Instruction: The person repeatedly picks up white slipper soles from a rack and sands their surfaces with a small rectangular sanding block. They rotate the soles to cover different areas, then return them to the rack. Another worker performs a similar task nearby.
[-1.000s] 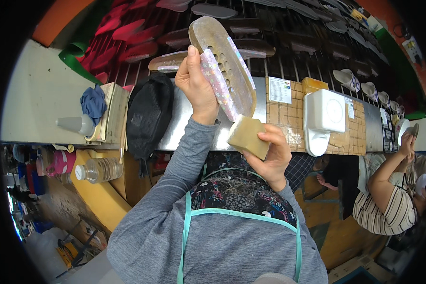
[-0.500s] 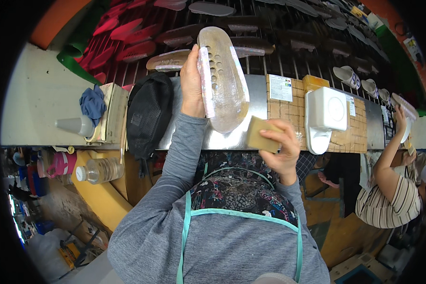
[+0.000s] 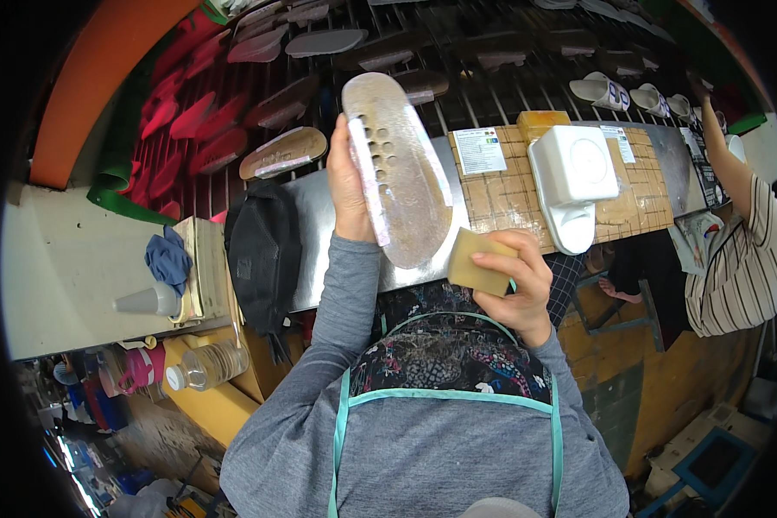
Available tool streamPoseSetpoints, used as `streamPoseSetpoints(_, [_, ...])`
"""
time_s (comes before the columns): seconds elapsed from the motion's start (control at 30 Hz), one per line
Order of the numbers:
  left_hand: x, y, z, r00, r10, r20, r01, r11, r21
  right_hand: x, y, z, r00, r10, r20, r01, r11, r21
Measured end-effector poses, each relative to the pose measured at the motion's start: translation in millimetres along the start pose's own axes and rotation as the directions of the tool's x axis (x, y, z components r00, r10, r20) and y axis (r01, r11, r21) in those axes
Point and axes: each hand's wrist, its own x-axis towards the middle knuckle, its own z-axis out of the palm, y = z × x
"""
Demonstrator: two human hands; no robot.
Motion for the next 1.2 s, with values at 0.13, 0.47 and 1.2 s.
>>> streamPoseSetpoints(0.13, [-3, -6, -2, 0.984, 0.179, 0.003, -0.179, 0.983, 0.036, -8, -1, 10, 0.994, 0.038, -0.103, -0.025, 0.992, 0.126])
streamPoseSetpoints(0.47, [-15, -8, 2, 0.99, 0.118, 0.075, -0.115, 0.993, -0.039, -13, 4, 8, 0.989, 0.032, -0.142, -0.032, 0.999, 0.004])
streamPoseSetpoints(1.2, [-41, -56, 47, 0.991, 0.025, 0.131, -0.049, 0.983, 0.179, 33, 19, 4, 0.927, -0.058, -0.371, -0.031, 0.973, -0.229])
